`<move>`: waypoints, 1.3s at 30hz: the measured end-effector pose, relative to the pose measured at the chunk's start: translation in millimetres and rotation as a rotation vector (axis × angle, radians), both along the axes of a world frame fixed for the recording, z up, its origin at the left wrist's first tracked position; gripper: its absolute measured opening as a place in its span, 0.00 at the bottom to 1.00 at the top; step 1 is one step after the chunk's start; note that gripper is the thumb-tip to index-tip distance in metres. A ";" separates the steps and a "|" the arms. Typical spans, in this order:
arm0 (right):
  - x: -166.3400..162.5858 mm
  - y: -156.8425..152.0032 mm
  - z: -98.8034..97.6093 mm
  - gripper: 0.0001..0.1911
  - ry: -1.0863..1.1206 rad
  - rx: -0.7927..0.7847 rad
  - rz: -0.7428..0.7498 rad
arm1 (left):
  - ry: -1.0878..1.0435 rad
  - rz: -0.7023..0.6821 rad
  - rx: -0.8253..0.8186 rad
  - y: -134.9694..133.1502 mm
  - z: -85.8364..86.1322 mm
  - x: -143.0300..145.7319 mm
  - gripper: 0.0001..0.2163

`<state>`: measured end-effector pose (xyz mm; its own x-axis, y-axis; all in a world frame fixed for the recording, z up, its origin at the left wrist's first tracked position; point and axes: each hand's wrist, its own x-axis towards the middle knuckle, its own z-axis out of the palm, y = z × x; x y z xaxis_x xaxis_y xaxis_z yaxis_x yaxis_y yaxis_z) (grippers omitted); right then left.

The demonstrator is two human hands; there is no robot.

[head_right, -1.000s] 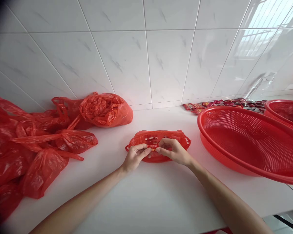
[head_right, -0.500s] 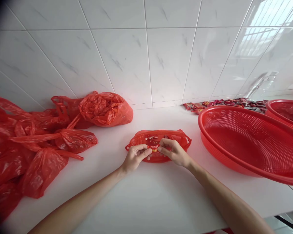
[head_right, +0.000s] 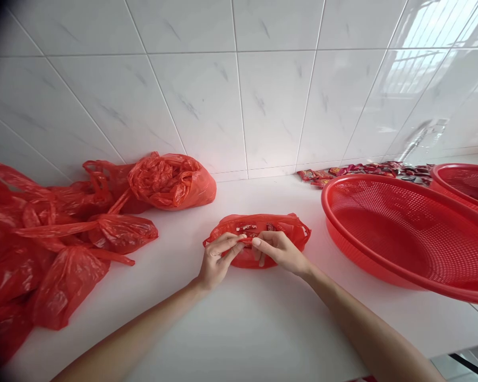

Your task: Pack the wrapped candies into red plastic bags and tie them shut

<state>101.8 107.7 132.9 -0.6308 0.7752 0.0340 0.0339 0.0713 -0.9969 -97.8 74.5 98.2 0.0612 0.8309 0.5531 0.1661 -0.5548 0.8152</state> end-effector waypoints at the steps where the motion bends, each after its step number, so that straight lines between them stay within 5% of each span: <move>1: -0.1 -0.4 -0.1 0.22 0.013 -0.019 0.000 | -0.004 -0.001 0.008 -0.2 -0.6 -0.4 0.09; 5: -1.9 -2.2 -1.6 0.16 0.103 -0.077 -0.024 | -0.024 -0.023 -0.052 -2.2 -0.1 -3.0 0.14; 15: -4.4 0.7 -5.6 0.18 0.122 -0.080 -0.054 | -0.137 -0.025 -0.309 -2.5 0.0 1.9 0.14; 25: -7.1 -1.6 -6.7 0.18 0.191 -0.101 -0.169 | -0.096 -0.028 -0.379 -4.3 4.7 4.3 0.18; 32: -6.3 -3.6 -4.4 0.19 0.164 -0.061 -0.161 | -0.093 -0.155 -0.437 -7.4 12.0 5.5 0.14; 39: -8.6 -6.1 -4.5 0.19 0.105 0.014 -0.173 | -0.062 -0.008 -0.356 -5.8 15.2 5.4 0.09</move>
